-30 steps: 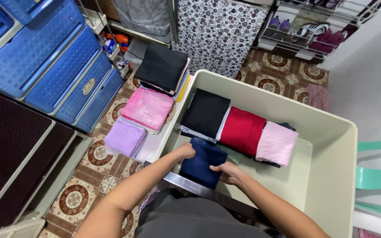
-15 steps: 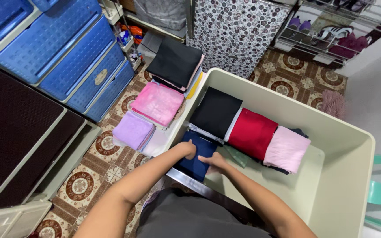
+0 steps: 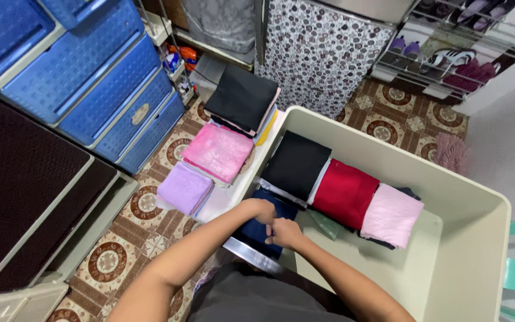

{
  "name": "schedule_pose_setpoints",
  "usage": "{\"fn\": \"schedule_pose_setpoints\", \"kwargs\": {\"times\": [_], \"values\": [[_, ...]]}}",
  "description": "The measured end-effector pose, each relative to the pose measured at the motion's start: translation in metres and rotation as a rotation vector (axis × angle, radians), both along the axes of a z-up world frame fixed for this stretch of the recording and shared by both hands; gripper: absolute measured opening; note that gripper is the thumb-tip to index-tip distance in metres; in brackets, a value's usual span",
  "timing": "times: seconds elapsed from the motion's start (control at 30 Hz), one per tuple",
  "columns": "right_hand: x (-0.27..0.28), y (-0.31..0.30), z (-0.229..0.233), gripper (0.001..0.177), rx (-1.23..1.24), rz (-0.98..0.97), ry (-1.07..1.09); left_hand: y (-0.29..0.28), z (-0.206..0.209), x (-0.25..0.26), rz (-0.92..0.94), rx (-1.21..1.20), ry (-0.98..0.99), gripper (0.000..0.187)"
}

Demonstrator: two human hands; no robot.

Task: The person folds various colored towels and places them into a white plastic storage bin. They pick up each towel, fold it neatly, and stack it inside the bin.

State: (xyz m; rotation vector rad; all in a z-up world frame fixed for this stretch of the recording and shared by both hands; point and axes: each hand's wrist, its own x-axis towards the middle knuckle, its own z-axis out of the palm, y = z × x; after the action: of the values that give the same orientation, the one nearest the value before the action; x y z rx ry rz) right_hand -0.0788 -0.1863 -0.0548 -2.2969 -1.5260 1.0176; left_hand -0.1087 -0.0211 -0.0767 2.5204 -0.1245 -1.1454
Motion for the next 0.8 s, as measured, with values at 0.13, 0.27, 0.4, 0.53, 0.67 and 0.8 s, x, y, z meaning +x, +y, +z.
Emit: {"fn": "schedule_pose_setpoints", "kwargs": {"times": [0.13,0.27,0.4,0.53,0.67,0.8], "values": [[0.013,0.006,0.008,0.034,-0.039,-0.012,0.13,0.046,0.103,0.002,0.524,-0.69,0.009,0.037],[0.045,0.022,0.035,0.02,0.038,-0.141,0.413,0.135,0.165,0.007,0.802,-0.966,-0.244,0.037],[0.084,0.05,0.075,0.02,0.34,-0.305,0.566,0.198,0.157,0.042,1.222,-0.71,-0.947,0.026],[0.111,0.07,0.116,0.023,0.547,-0.525,0.602,0.224,0.132,0.077,1.063,-0.042,-1.157,0.034],[0.123,0.094,0.139,0.023,0.611,-0.678,0.589,0.201,0.125,0.119,0.971,0.206,-0.879,0.08],[0.129,0.106,0.146,0.023,0.641,-0.684,0.568,0.172,0.114,0.145,0.987,0.4,-0.729,0.11]]}}
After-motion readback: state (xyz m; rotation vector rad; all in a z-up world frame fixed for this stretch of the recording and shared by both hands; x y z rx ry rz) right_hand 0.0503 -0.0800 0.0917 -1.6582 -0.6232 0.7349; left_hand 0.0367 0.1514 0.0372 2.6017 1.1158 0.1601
